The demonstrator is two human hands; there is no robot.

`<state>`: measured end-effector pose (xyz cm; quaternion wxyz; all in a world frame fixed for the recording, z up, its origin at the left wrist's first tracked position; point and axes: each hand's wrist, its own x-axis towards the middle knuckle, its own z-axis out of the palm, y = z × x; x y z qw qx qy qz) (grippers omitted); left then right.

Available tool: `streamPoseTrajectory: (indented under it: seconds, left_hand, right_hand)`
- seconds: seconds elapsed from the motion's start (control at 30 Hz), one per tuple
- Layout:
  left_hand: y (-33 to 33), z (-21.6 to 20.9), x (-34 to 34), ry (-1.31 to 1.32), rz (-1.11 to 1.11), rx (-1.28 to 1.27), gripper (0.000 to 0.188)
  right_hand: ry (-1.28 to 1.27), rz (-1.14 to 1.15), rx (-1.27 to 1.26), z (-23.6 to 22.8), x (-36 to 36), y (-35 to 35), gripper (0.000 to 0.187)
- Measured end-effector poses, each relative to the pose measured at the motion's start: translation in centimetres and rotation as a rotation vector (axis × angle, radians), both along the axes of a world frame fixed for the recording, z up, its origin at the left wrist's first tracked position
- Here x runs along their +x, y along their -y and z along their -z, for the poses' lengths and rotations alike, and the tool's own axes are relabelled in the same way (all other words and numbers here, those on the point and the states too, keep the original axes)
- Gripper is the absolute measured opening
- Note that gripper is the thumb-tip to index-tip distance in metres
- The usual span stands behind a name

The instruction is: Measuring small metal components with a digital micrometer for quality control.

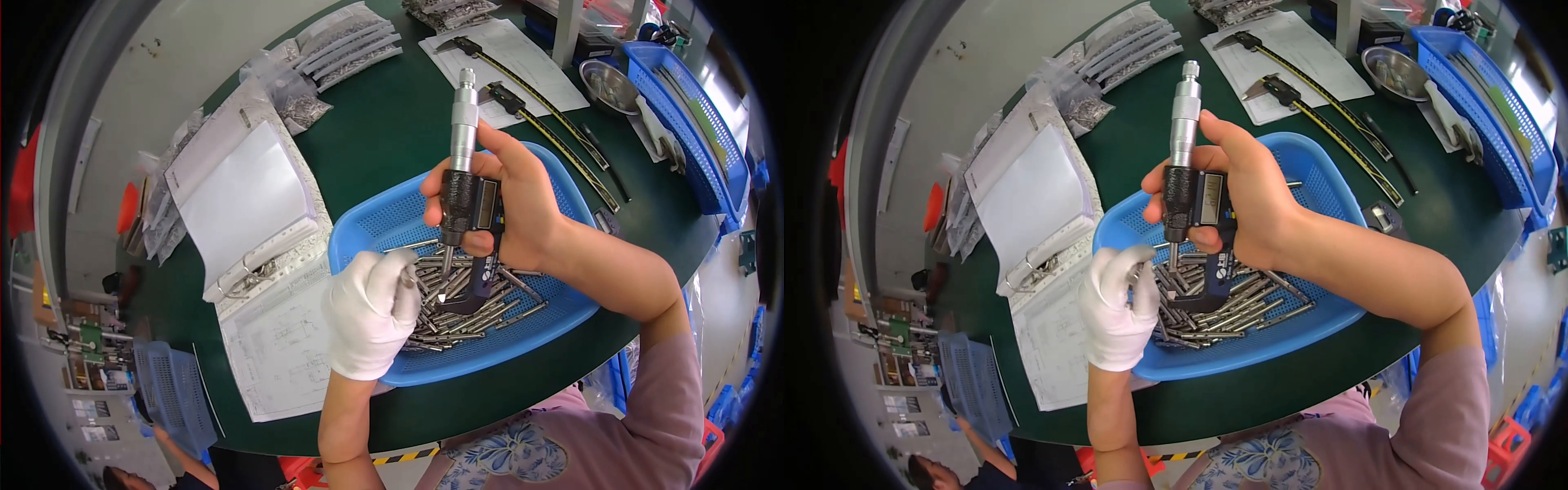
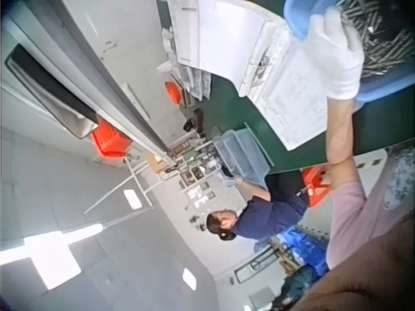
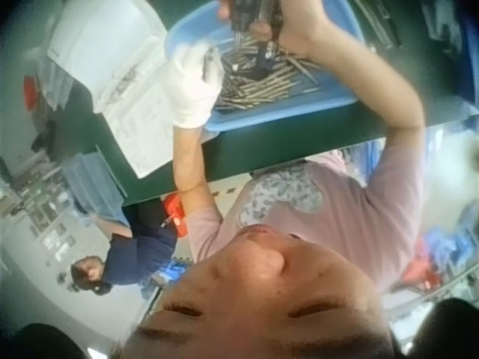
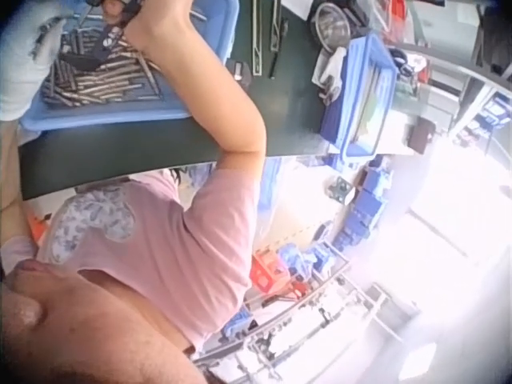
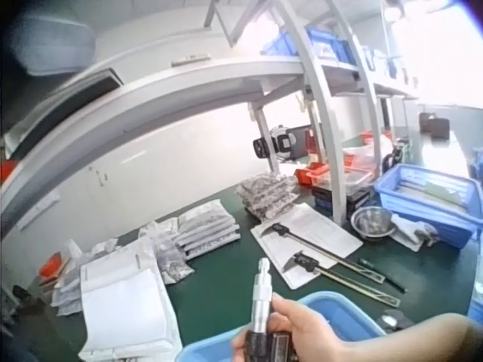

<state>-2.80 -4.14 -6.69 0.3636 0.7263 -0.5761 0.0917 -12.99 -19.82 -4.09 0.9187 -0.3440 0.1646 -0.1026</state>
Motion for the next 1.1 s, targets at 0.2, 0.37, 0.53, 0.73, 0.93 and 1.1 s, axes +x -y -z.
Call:
streamPoseTrajectory:
  seconds: [0.2, 0.37, 0.53, 0.73, 0.93, 1.1]
  left_hand:
    - [0.4, 0.2, -0.1, 0.339, 0.064, 0.04, 0.035]
    - [0.4, 0.1, -0.2, 0.435, 0.081, 0.066, 0.038]
    - [0.5, 0.0, -0.4, 0.466, 0.091, 0.07, 0.036]
    - [0.3, -0.4, -0.9, 0.429, 0.102, 0.113, 0.036]
    - [0.5, -0.2, -0.8, 0.427, 0.118, 0.102, 0.036]
    - [0.6, -0.2, -0.9, 0.465, 0.147, 0.119, 0.034]
  right_hand:
    - [-0.005, 0.001, -0.025, -0.3, 0.0, 0.2, 0.062]
    - [-0.005, -0.018, -0.026, -0.5, -0.3, 0.2, 0.063]
    - [-0.003, -0.025, -0.038, -0.2, -0.2, 0.0, 0.062]
    - [-0.005, -0.037, -0.034, -0.3, -0.1, -0.3, 0.063]
    - [-0.036, 0.003, -0.134, -0.5, -0.1, -0.7, 0.068]
    - [-0.088, 0.07, -0.291, -0.5, -0.1, -0.9, 0.068]
